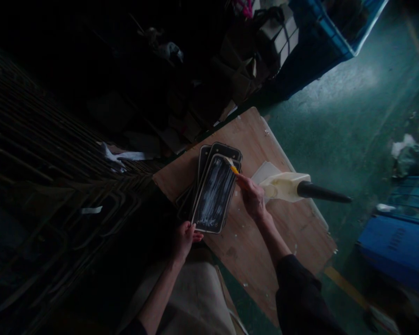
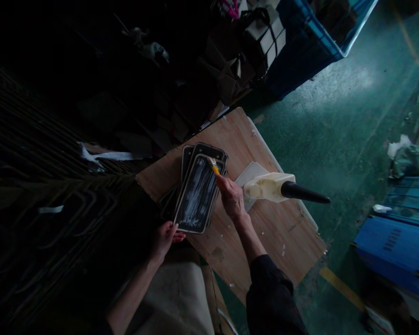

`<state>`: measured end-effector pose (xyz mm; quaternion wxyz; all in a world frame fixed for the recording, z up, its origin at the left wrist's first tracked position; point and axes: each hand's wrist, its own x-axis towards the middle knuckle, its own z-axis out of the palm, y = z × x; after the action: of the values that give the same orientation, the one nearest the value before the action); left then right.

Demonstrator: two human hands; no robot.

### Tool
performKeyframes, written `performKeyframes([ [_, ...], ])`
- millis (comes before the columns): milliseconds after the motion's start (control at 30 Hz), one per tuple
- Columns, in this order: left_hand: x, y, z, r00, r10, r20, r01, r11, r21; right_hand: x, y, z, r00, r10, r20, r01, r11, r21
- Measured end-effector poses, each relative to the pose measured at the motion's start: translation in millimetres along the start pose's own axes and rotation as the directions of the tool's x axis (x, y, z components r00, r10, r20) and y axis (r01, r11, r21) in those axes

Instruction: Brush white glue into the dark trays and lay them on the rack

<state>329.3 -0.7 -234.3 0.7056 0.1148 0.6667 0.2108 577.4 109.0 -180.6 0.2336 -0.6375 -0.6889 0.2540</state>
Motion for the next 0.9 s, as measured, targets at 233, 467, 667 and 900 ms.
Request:
performKeyframes([
  [233, -7.4, 3.0, 2.0, 0.999, -0.037, 0.006, 0.037, 0.991, -0.129, -59.5, -21.8, 16.5, 0.978, 0.034, 0.204, -0.028, 0.999, -0.031],
  [467, -11.0, 2.2, 5.7, 0.998, -0.050, -0.024, 0.046, 0.988, -0.150, -142.0, -71.1, 2.5, 0.884, 0.150, 0.443, -0.201, 0.977, 0.070],
  [667, -14.7, 1.1, 6.9, 1.000, -0.019, -0.004, 0.018, 0.996, -0.091, -130.0, -84.4, -11.6, 0.900, 0.285, 0.330, -0.375, 0.893, 0.250],
  [900, -14.1, 1.7, 5.8, 0.999, 0.034, 0.036, -0.034, 0.999, -0.009, -126.8, -89.0, 34.7, 0.948, 0.184, 0.261, -0.250, 0.937, 0.245],
])
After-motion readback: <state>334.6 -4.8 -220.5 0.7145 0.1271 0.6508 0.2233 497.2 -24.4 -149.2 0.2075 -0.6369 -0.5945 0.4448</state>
